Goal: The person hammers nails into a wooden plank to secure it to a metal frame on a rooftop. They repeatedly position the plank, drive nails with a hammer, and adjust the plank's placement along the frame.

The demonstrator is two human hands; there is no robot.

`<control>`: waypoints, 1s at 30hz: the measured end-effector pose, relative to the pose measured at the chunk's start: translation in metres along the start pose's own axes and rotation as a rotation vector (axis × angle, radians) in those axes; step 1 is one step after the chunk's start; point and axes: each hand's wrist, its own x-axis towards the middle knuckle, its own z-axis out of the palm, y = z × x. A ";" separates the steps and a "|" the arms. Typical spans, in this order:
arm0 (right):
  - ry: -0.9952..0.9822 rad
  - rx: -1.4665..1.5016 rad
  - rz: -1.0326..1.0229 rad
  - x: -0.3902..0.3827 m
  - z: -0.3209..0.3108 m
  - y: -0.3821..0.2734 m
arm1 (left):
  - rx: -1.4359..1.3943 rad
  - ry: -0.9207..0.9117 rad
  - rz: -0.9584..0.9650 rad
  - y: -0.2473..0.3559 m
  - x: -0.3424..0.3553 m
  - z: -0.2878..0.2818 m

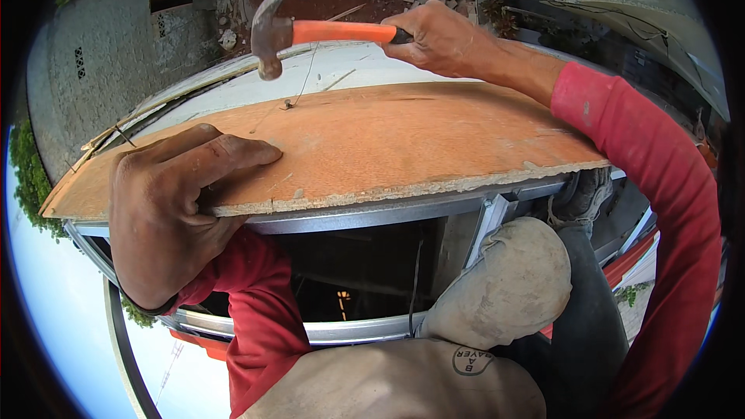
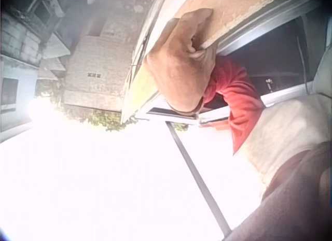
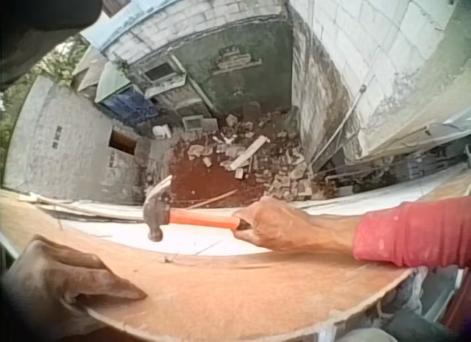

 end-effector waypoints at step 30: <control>-0.218 -0.019 0.315 -0.022 -0.109 -0.122 | 0.035 0.126 0.066 -0.019 -0.008 0.007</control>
